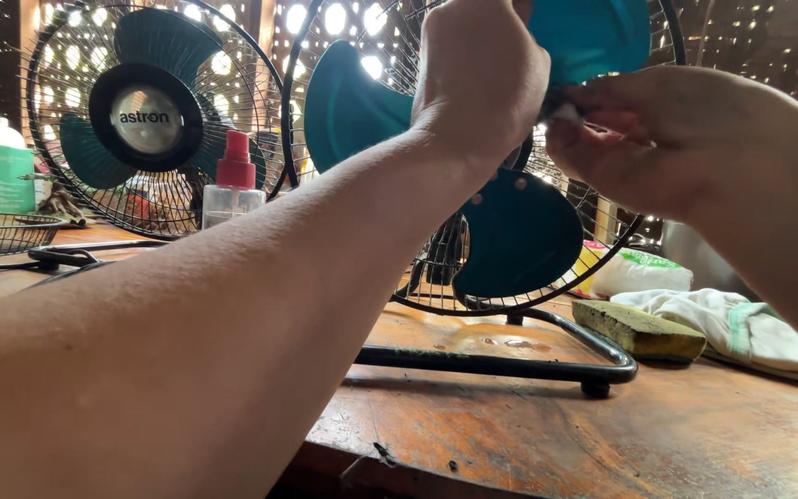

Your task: The person cleans a teal table fan by wiping the blades and motor housing with a cloth and sponge, then sprays a liquid onto the fan cage and wipes it. The person handles the fan blades, motor housing, and cage while using a spray bottle, cloth, and sponge.

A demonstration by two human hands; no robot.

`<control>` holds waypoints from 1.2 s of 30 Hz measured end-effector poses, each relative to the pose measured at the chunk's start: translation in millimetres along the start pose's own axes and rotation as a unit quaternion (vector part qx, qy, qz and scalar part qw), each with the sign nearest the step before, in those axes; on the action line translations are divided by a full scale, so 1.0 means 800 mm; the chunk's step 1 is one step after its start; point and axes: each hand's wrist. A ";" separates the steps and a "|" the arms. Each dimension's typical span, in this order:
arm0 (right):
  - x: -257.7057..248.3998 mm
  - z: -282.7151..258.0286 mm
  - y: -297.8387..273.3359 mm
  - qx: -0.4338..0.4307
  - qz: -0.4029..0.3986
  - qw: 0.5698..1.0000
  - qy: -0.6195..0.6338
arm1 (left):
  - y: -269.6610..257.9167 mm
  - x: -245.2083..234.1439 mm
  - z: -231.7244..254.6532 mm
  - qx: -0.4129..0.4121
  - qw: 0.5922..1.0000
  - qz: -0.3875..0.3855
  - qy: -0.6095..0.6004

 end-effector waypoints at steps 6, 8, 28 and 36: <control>-0.024 -0.011 0.008 -0.065 -0.121 0.946 -0.295 | 0.001 -0.001 -0.014 0.099 0.993 0.056 -0.024; -0.030 -0.014 0.015 -0.059 -0.113 0.960 -0.251 | 0.004 0.000 -0.019 0.126 0.989 0.068 -0.021; -0.109 -0.004 0.017 -0.325 -0.136 0.936 0.016 | 0.023 0.044 -0.049 0.189 0.982 -0.013 -0.008; -0.077 0.023 0.032 -0.785 0.002 0.427 -0.450 | 0.061 0.058 -0.082 0.360 0.886 -0.028 0.291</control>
Point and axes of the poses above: each hand's wrist, its own y-axis towards the middle knuckle, its own x-axis out of the palm, z = x × y, and after that the axes turned 5 degrees about y, right-handed
